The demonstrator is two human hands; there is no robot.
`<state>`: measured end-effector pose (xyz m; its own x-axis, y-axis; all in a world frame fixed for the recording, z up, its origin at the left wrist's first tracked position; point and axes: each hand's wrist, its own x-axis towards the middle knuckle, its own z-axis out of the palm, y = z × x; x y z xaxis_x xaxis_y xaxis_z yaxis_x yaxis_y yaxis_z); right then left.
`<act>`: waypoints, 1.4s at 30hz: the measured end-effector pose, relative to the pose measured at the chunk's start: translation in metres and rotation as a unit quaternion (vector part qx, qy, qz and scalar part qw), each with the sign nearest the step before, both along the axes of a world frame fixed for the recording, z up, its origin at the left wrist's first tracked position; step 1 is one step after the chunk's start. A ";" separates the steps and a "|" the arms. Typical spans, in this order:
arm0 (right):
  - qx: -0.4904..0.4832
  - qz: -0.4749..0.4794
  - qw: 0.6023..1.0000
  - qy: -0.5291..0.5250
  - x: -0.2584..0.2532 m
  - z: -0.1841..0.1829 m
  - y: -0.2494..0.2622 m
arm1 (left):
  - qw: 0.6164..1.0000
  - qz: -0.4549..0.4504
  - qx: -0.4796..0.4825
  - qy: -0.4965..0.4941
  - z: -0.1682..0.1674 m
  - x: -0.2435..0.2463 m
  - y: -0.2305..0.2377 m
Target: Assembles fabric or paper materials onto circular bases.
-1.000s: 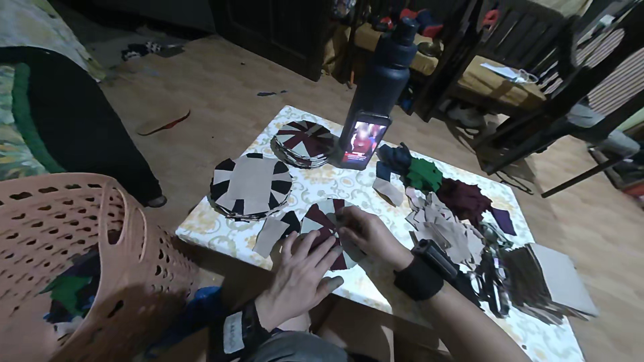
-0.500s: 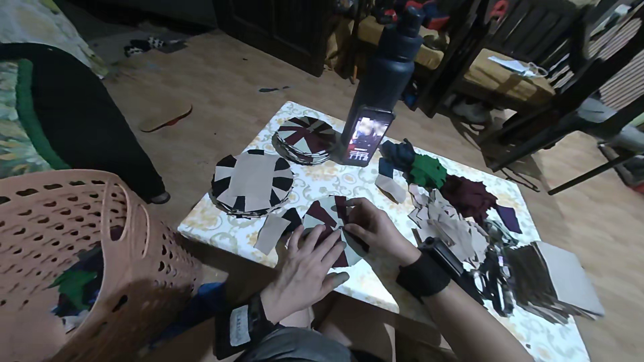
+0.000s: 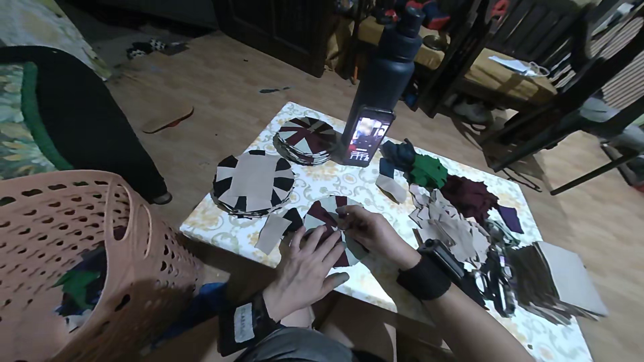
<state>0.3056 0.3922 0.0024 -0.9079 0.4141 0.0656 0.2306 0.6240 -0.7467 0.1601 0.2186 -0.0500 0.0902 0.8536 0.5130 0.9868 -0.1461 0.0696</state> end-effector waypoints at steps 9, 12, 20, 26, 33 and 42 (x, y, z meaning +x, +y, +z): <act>-0.030 0.003 1.000 0.009 0.005 0.005 0.000 | 1.000 0.003 -0.005 0.010 0.000 0.000 0.000; -0.048 -0.007 0.999 0.009 0.007 0.004 0.002 | 1.000 0.005 -0.009 0.008 0.000 0.001 0.000; -0.041 -0.011 0.999 0.011 0.006 0.004 0.001 | 1.000 -0.002 0.003 -0.007 0.001 0.000 0.000; -0.014 -0.016 1.000 0.017 0.004 0.001 0.001 | 0.997 -0.021 0.041 -0.061 0.000 -0.003 -0.001; 0.046 -0.069 0.996 -0.021 -0.005 -0.002 -0.005 | 0.992 -0.066 0.089 -0.064 -0.009 -0.009 -0.005; -0.028 -0.091 0.995 -0.003 -0.007 0.006 0.002 | 0.998 -0.057 0.020 -0.017 -0.003 -0.006 -0.003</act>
